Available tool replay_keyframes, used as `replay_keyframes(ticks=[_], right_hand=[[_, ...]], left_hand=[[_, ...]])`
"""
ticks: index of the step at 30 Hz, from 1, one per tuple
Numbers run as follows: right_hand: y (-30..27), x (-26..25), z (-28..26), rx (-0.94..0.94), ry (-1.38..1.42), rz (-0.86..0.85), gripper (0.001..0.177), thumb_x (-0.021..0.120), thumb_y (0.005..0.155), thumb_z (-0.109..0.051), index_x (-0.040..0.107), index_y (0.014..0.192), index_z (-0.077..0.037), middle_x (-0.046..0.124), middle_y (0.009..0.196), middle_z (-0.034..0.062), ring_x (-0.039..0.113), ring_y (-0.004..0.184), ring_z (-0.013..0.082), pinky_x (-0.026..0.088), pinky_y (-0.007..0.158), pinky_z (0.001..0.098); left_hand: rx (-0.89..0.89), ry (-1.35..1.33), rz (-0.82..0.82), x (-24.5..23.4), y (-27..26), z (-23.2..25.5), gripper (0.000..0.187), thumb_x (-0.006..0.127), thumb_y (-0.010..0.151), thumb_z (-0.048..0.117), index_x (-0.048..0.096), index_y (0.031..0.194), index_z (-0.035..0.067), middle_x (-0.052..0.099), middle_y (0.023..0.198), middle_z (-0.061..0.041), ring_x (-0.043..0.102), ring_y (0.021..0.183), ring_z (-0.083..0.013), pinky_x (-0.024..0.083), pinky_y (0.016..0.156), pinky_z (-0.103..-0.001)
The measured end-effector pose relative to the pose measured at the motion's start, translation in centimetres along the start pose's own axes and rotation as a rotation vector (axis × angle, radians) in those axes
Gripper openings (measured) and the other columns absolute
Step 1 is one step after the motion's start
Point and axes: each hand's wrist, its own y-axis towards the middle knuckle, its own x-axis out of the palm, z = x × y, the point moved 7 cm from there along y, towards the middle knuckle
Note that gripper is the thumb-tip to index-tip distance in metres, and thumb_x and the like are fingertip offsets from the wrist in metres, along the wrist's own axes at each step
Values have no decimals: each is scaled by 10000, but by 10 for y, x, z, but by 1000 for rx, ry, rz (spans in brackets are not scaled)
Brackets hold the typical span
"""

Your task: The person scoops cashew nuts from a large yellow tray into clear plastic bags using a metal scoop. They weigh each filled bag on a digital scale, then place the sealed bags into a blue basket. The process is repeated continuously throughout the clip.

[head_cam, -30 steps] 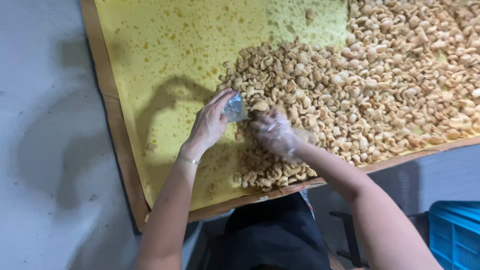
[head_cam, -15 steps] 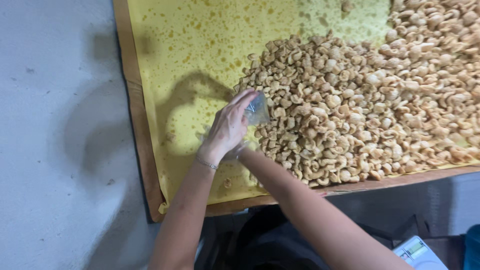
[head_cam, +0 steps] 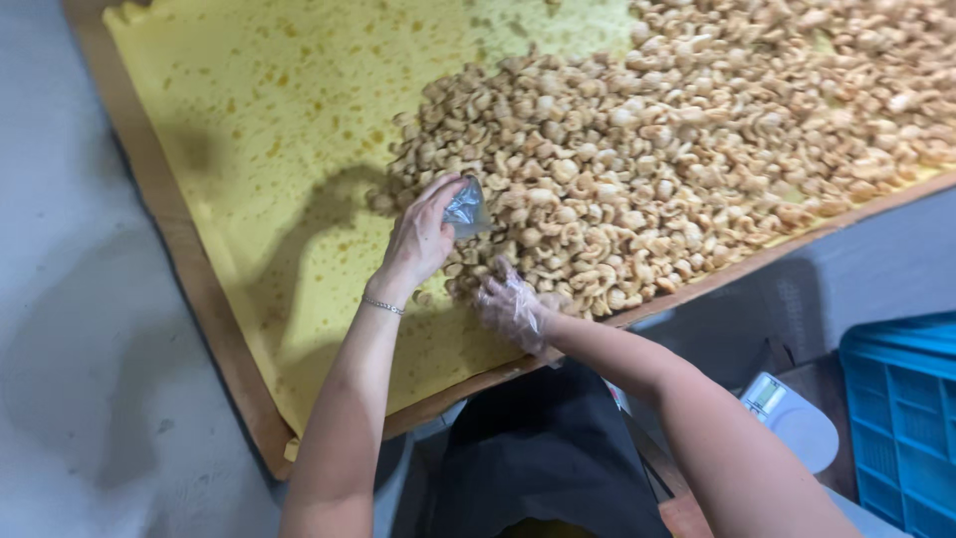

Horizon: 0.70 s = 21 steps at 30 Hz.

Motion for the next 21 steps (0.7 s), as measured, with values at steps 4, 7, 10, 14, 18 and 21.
replay_keyframes(ticks=[4, 7, 10, 14, 18, 21], right_hand=[[-39, -24, 61, 190, 22, 109, 404, 595, 895, -425, 665, 1274, -305, 341, 1614, 79, 263, 1504, 361, 154, 1097, 828], [-80, -59, 99, 364, 79, 225, 552, 654, 853, -413, 587, 1393, -315, 296, 1624, 115, 245, 1528, 393, 178, 1113, 793], [-114, -89, 132, 598, 220, 153, 730, 722, 777, -423, 487, 1464, -344, 214, 1647, 138, 220, 1499, 471, 202, 1118, 715], [-130, -100, 168, 845, 404, 58, 759, 726, 787, -317, 441, 1482, -430, 141, 1694, 114, 240, 1492, 450, 436, 995, 577], [-117, -108, 161, 659, 227, -20, 678, 689, 873, -266, 467, 1504, -380, 205, 1659, 180, 309, 1440, 515, 521, 949, 541], [-135, -107, 176, 696, 551, -26, 549, 644, 954, -461, 503, 1477, -372, 274, 1647, 168, 412, 1421, 434, 497, 1064, 515]], left_hand=[[47, 0, -42, 10, 21, 22, 572, 558, 795, -135, 576, 1347, 14, 526, 1503, -157, 546, 1347, -347, 453, 1141, -388], [24, 36, -77, 10, 28, 36, 581, 556, 793, -125, 563, 1358, 10, 494, 1517, -159, 526, 1352, -354, 439, 1129, -386], [27, 54, -58, 7, 35, 47, 623, 553, 807, -131, 520, 1416, -3, 469, 1539, -155, 491, 1396, -348, 388, 1191, -388], [-13, 28, -61, 7, 38, 51, 676, 538, 809, -146, 475, 1466, -2, 430, 1574, -153, 456, 1432, -330, 349, 1223, -387], [-19, 41, -55, 11, 40, 57, 659, 532, 819, -130, 481, 1459, 20, 429, 1589, -127, 448, 1449, -317, 341, 1235, -382], [-74, 40, -70, 11, 38, 56, 698, 506, 800, -140, 473, 1474, 35, 405, 1599, -118, 429, 1455, -311, 325, 1234, -380]])
